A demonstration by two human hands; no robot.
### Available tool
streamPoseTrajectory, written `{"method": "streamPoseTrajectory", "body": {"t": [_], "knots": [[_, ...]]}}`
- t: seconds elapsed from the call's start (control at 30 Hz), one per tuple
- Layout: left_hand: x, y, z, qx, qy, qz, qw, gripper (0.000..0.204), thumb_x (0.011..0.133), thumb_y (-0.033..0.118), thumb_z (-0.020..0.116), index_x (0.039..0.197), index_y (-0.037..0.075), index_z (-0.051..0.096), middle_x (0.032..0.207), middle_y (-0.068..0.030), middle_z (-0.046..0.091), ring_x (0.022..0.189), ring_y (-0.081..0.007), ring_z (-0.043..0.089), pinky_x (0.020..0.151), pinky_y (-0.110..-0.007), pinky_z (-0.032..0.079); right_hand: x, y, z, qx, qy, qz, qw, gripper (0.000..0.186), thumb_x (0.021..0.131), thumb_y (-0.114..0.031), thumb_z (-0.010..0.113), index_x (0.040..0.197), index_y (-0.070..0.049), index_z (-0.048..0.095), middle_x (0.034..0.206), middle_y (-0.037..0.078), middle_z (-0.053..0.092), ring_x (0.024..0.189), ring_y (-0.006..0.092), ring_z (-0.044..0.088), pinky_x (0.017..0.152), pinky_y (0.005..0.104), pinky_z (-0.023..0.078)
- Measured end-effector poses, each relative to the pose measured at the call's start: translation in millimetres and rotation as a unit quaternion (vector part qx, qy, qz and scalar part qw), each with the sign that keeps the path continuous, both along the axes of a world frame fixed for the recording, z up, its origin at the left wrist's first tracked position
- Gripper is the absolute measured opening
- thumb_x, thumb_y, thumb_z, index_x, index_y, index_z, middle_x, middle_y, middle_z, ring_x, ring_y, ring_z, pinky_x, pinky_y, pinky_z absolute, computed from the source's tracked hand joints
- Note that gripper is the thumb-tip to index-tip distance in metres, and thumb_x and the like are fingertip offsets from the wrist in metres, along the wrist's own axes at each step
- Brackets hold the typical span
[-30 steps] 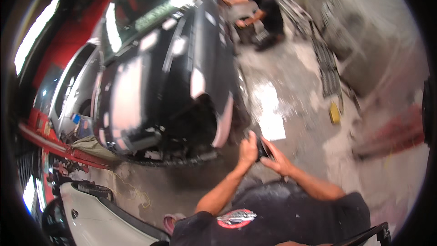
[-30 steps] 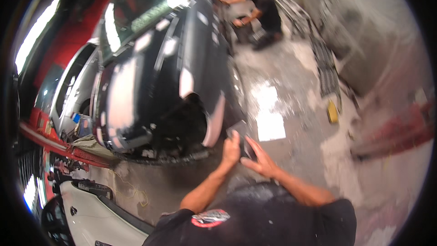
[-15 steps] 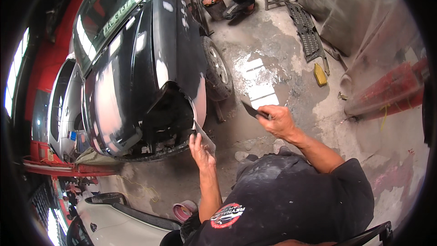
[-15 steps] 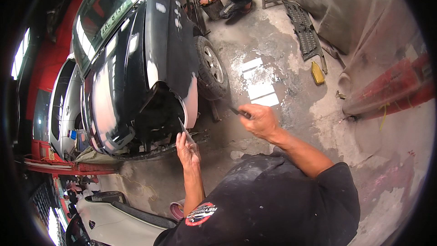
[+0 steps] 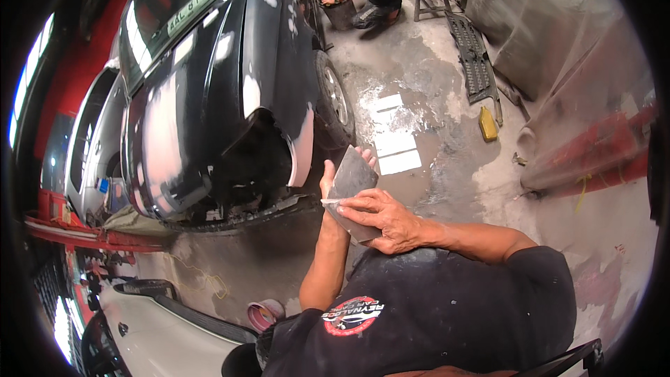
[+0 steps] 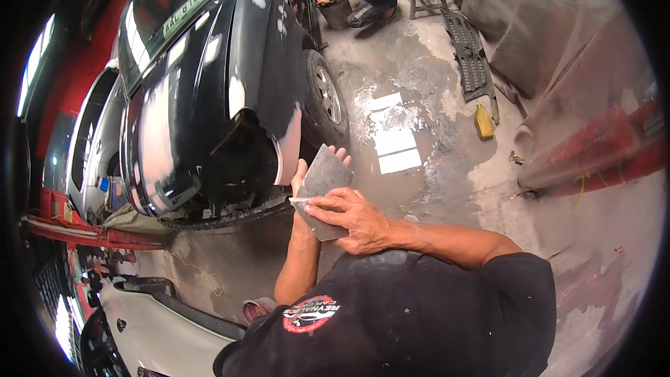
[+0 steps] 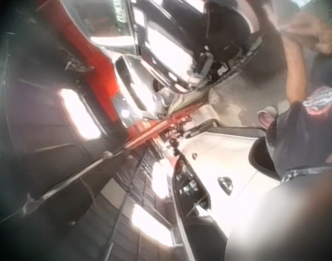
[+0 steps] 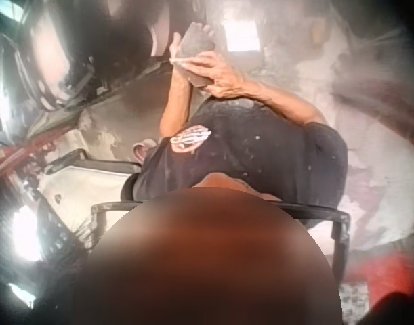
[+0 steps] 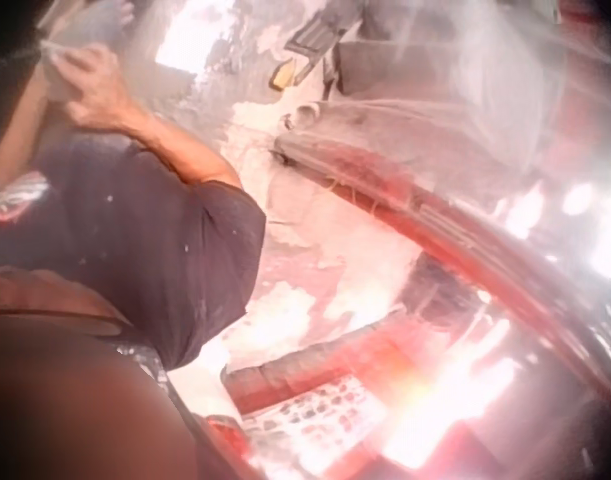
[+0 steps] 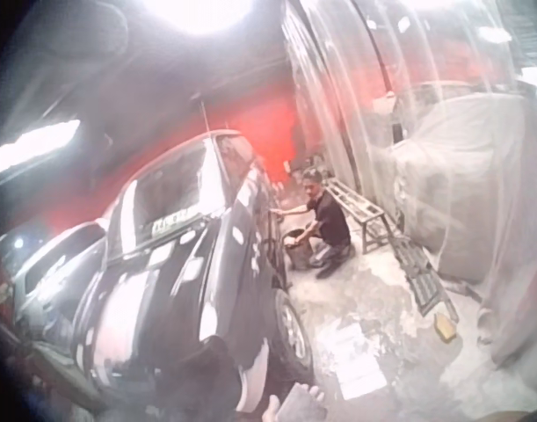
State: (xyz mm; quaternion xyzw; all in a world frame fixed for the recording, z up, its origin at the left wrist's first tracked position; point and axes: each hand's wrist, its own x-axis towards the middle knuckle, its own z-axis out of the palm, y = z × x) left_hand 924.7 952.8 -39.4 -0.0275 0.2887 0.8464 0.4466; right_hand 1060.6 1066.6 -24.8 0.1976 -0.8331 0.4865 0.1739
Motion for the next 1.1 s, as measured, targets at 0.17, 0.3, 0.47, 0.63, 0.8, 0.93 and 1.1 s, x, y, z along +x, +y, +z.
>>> {"method": "streamPoseTrajectory", "body": {"t": [0.17, 0.3, 0.47, 0.63, 0.8, 0.93, 1.1], "knots": [[19, 13, -5, 0.087, 0.077, 0.001, 0.993, 0.093, 0.094, 0.078, 0.030, 0.130, -0.004, 0.058, 0.127, -0.0133, 0.063, 0.119, -0.0258, 0.056, 0.107, -0.038, 0.043, -13, -13, -9, -0.096, 0.003, -0.141, 0.985, 0.059, 0.088, -0.017, 0.067, 0.143, -0.004, 0.049, 0.141, 0.015, 0.052, 0.124, 0.0366, 0.048, 0.105, 0.0485, 0.038], [22, 27, -4, 0.003, 0.132, -0.008, 0.991, 0.067, 0.104, 0.057, 0.033, 0.131, 0.001, 0.057, 0.131, -0.0097, 0.058, 0.120, -0.0236, 0.052, 0.103, -0.039, 0.044, -25, -22, -17, -0.112, 0.010, -0.270, 0.956, 0.054, 0.093, -0.021, 0.064, 0.142, -0.001, 0.049, 0.140, 0.018, 0.052, 0.124, 0.0369, 0.049, 0.108, 0.0460, 0.036], [31, 25, -23, -0.117, 0.155, 0.003, 0.981, 0.041, 0.101, 0.017, 0.045, 0.136, -0.003, 0.055, 0.125, -0.0082, 0.061, 0.110, -0.0147, 0.059, 0.092, -0.027, 0.047, -40, -6, -44, -0.168, -0.065, -0.363, 0.914, 0.054, 0.102, -0.034, 0.051, 0.144, -0.001, 0.048, 0.141, 0.022, 0.050, 0.128, 0.0370, 0.048, 0.110, 0.0455, 0.035], [19, 3, -49, -0.285, 0.226, 0.052, 0.930, 0.026, 0.099, 0.012, 0.058, 0.117, -0.005, 0.066, 0.105, -0.0046, 0.069, 0.101, -0.0116, 0.063, 0.085, -0.026, 0.051, -57, 33, -60, -0.275, -0.255, -0.353, 0.857, 0.060, 0.104, -0.039, 0.044, 0.149, 0.001, 0.038, 0.145, 0.025, 0.047, 0.136, 0.0381, 0.043, 0.114, 0.0445, 0.034], [-20, -17, -69, -0.147, 0.086, 0.107, 0.980, 0.025, 0.102, 0.021, 0.060, 0.120, 0.004, 0.060, 0.112, -0.0062, 0.068, 0.102, -0.0188, 0.066, 0.089, -0.035, 0.056, -42, 32, -43, -0.291, -0.256, -0.220, 0.895, 0.060, 0.105, -0.035, 0.040, 0.152, 0.000, 0.031, 0.151, 0.026, 0.039, 0.140, 0.0386, 0.039, 0.117, 0.0443, 0.030], [-11, 4, -81, -0.100, 0.211, 0.071, 0.970, 0.032, 0.103, 0.032, 0.055, 0.118, 0.005, 0.061, 0.111, -0.0075, 0.066, 0.104, -0.0191, 0.064, 0.095, -0.034, 0.052, -40, -1, -30, -0.095, -0.061, -0.164, 0.980, 0.059, 0.102, -0.028, 0.048, 0.152, -0.002, 0.033, 0.148, 0.024, 0.041, 0.133, 0.0399, 0.043, 0.116, 0.0442, 0.031], [4, 31, -44, -0.122, 0.190, 0.085, 0.970, 0.088, 0.096, 0.078, 0.019, 0.118, 0.003, 0.060, 0.109, -0.0081, 0.064, 0.104, -0.0198, 0.061, 0.093, -0.035, 0.050, -39, 3, -19, -0.158, -0.078, -0.221, 0.959, 0.052, 0.100, -0.024, 0.052, 0.144, 0.001, 0.045, 0.142, 0.023, 0.048, 0.129, 0.0392, 0.046, 0.115, 0.0467, 0.031]]}}
